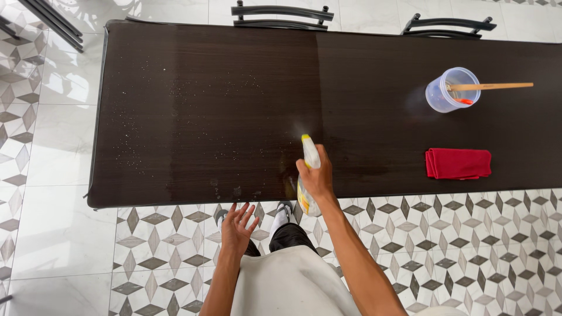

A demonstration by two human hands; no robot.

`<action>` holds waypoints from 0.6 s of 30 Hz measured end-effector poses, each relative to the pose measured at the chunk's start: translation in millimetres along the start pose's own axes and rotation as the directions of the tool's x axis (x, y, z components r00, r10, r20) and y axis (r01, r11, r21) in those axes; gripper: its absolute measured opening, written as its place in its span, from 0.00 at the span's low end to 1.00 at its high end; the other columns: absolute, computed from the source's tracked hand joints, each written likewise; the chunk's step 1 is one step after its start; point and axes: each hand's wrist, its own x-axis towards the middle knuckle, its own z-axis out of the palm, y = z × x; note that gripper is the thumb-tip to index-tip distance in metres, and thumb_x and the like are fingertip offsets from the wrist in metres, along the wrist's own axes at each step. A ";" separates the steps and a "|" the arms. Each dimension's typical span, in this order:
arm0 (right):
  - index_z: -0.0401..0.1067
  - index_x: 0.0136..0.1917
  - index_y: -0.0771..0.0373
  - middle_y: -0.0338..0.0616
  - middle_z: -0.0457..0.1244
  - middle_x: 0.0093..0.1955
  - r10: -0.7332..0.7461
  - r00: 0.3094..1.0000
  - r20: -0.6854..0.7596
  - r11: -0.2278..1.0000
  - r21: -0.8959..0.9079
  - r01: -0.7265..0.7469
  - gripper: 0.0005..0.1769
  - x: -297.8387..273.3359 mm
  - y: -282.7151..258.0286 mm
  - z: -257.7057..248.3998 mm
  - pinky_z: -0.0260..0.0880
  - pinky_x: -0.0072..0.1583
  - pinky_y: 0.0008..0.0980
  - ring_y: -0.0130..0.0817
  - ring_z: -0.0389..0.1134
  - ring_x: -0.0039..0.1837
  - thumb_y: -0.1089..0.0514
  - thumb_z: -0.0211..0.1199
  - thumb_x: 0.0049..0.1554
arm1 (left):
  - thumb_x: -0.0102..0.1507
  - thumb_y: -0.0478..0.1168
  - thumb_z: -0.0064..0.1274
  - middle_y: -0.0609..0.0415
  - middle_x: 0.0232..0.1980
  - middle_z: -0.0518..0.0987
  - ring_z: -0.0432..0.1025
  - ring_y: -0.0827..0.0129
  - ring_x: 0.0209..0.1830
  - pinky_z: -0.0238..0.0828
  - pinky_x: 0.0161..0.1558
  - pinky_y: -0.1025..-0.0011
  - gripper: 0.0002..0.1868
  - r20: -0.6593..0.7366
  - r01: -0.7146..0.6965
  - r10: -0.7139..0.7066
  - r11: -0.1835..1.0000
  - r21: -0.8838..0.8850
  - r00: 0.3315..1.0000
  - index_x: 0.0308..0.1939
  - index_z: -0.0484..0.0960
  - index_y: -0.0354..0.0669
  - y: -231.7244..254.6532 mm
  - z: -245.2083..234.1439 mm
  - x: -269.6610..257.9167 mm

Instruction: The person applies a liquid to a dark wooden table using a brush, then sprays a cleaning solution across the surface. They wipe the table with a red cloth, spreading and removing the liquid to clean the surface.

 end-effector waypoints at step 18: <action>0.64 0.52 0.66 0.52 0.64 0.49 -0.286 0.958 0.013 0.958 -0.022 0.286 0.18 154.9 9.9 -0.7 0.71 0.50 0.45 0.46 0.70 0.49 0.62 0.65 0.49 | 0.57 0.39 0.44 0.40 0.75 0.60 0.63 0.50 0.74 0.67 0.66 0.49 0.46 -0.125 -0.120 0.104 0.984 -0.128 0.987 0.80 0.47 0.51 -67.3 60.8 -4.5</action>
